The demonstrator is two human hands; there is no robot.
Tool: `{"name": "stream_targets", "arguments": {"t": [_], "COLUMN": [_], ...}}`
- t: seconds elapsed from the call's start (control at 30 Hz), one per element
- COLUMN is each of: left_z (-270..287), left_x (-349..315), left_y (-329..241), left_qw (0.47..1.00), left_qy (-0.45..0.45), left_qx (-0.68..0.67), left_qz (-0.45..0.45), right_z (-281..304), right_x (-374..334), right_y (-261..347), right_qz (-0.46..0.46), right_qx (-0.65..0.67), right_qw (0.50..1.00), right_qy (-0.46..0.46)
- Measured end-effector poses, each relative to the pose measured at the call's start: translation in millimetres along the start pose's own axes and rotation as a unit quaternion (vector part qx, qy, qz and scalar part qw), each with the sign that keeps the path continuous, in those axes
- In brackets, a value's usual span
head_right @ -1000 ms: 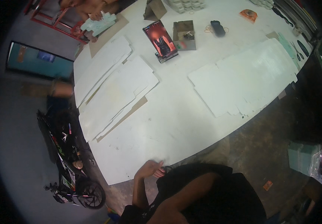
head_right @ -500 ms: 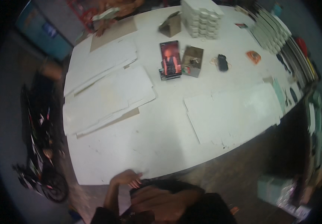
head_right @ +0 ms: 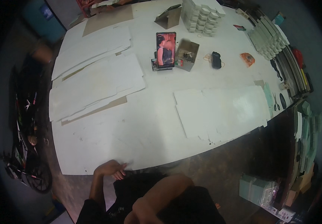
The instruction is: The person stacks light green paper sheets on a white table, aligning them by hand. The person then gathers the stack, moves it to a green tray, and places it among other stacks.
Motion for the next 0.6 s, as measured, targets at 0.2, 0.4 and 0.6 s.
{"name": "stream_targets", "arguments": {"t": [0.2, 0.4, 0.6], "left_z": [0, 2, 2], "left_x": [5, 5, -2], "left_y": [5, 8, 1], "left_qw": [1.0, 0.999, 0.999], "left_qy": [0.019, 0.018, 0.022], "left_qx": [-0.012, -0.029, -0.025], "left_qz": [0.0, 0.005, -0.024], "right_z": [2, 5, 1], "right_x": [-2, -11, -26], "right_y": [-6, 7, -12], "right_qz": [-0.005, -0.003, -0.024], "right_qx": [0.002, -0.006, 0.019], "right_qw": [1.0, 1.0, 0.999], "right_qy": [0.009, -0.02, 0.04]}}
Point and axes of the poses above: each hand's wrist, its own x-axis towards the middle knuckle, its own z-axis out of the back of the hand, y = z × x, the point moved 4 cm from there along x, towards the middle knuckle, and after that the axes turned 8 degrees about y, right-handed, at the moved point
